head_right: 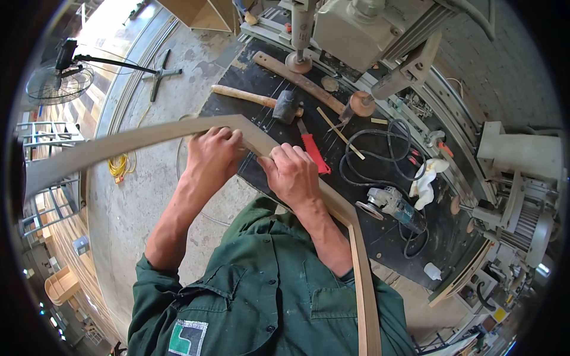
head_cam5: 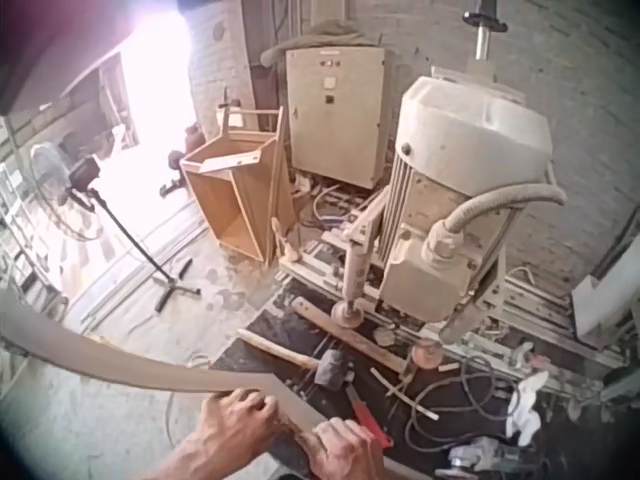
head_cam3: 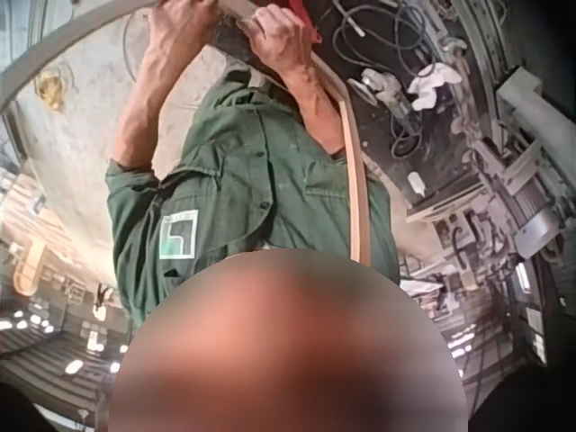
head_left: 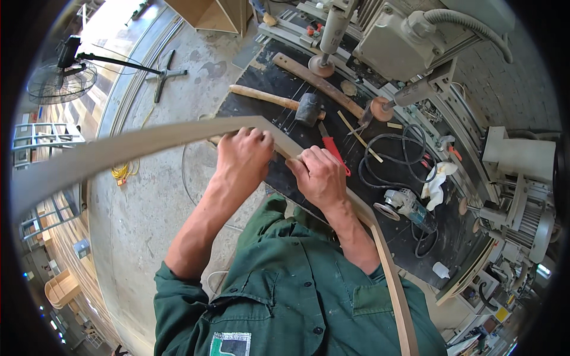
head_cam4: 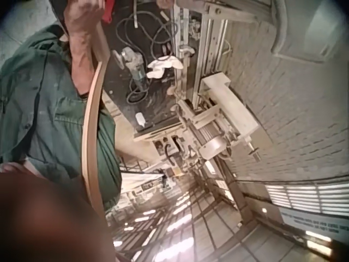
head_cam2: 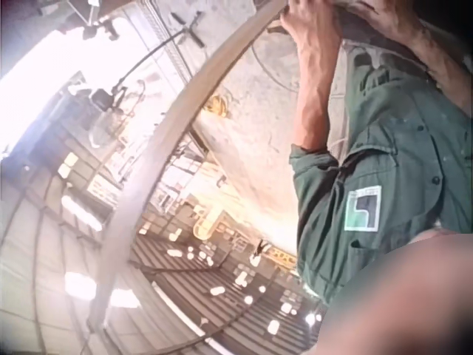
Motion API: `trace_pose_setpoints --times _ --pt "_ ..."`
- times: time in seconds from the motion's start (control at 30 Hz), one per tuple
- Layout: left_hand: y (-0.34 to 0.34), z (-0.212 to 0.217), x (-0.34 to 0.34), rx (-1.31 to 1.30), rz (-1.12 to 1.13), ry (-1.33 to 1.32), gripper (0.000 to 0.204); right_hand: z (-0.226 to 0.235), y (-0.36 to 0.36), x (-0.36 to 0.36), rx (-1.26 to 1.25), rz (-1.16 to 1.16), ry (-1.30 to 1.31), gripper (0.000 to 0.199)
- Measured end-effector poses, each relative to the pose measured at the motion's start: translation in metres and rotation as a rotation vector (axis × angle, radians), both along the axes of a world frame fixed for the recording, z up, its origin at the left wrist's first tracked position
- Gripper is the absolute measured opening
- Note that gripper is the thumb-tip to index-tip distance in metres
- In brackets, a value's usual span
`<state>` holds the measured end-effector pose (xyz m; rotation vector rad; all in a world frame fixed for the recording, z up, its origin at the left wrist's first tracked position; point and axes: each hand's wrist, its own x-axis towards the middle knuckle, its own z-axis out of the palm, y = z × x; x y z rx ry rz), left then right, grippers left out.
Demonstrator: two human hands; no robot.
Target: The person is assembling or finishing a wooden frame by attaching and aligning thin wood strips to its edges.
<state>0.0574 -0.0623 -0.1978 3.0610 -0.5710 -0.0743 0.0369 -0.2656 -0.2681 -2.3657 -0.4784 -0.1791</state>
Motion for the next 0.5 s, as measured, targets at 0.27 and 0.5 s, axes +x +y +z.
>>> trace_pose_setpoints --times 0.27,0.5 --pt "-0.004 0.039 -0.044 0.045 -0.023 -0.214 0.017 0.001 -0.013 -0.016 0.078 0.047 0.031 0.021" --pt "-0.003 0.015 -0.038 0.060 0.122 -0.159 0.014 -0.001 -0.020 -0.025 0.133 0.071 0.032 0.017"
